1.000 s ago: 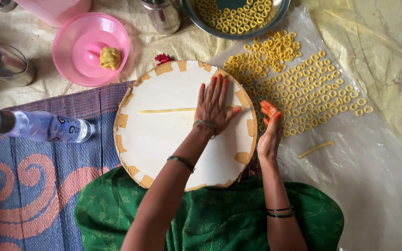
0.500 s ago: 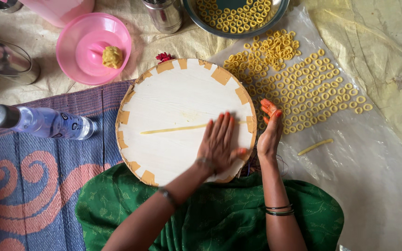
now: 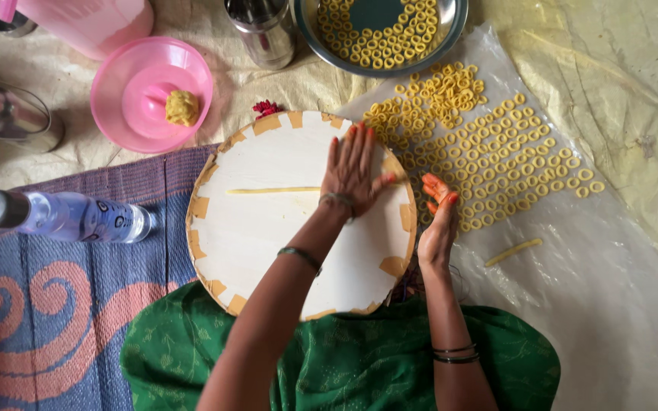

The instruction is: The person rolls small pieces of yellow dough into thin ropes on a white circular board, then shapes them into small rings by hand. The finished rings are placed on a plastic sheet and in a metal tray nearby.

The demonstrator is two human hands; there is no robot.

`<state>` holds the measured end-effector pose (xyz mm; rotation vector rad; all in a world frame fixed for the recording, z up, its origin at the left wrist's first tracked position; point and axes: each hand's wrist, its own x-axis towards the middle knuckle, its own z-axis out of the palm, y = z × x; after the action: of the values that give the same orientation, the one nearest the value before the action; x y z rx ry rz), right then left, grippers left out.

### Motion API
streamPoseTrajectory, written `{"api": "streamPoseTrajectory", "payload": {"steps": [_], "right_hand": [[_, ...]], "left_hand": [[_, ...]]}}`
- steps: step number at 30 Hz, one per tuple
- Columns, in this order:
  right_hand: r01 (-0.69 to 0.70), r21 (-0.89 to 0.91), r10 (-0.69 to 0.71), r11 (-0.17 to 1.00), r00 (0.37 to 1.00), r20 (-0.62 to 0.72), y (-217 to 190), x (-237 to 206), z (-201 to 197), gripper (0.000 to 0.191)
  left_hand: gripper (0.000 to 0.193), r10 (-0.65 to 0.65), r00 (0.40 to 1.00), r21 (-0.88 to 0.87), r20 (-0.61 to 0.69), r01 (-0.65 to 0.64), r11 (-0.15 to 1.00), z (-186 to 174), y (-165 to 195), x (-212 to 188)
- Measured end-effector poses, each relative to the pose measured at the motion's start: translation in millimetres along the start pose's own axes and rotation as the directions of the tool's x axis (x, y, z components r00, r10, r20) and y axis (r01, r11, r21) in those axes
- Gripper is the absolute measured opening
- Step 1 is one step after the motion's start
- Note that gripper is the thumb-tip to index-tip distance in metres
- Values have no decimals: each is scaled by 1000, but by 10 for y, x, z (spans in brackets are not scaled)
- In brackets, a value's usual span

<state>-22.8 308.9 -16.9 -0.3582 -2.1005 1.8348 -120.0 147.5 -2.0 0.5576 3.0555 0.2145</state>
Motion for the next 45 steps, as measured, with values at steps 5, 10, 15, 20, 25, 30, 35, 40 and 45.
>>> {"api": "streamPoseTrajectory", "payload": {"steps": [5, 10, 15, 20, 25, 30, 35, 40, 45], "right_hand": [[-6, -3, 6, 1000, 1000, 2, 7, 2, -9, 80], [-11, -6, 11, 1000, 1000, 2, -51, -30, -30, 79], [-2, -3, 2, 1000, 1000, -8, -56, -29, -28, 80], [-10, -3, 10, 1000, 1000, -6, 2, -16, -27, 82], [-26, 32, 26, 999, 1000, -8, 22, 16, -19, 83], [-31, 10, 31, 999, 1000, -5, 4, 22, -10, 83], [-15, 3, 15, 1000, 1000, -9, 4, 9, -23, 81], [-10, 35, 10, 999, 1000, -11, 22, 3, -46, 80], [-22, 47, 23, 999, 1000, -16, 27, -18, -41, 82]], "left_hand": [[96, 130, 990, -36, -52, -132, 991, 95, 191, -821], [96, 216, 976, -85, 0, -215, 973, 76, 273, -1369], [95, 102, 994, -38, -32, -104, 994, 54, 207, -1056], [94, -86, 996, -11, -3, 86, 996, -6, 70, -298], [94, -188, 982, -25, 0, 188, 982, -76, -109, 200], [91, -65, 998, -18, 10, 65, 998, -29, -75, 118], [91, 130, 991, 18, 23, -130, 991, 23, 147, -636], [91, 194, 981, -34, 7, -194, 980, -24, 261, -1216], [87, 167, 985, -4, -39, -167, 986, -17, 469, -1035]]}}
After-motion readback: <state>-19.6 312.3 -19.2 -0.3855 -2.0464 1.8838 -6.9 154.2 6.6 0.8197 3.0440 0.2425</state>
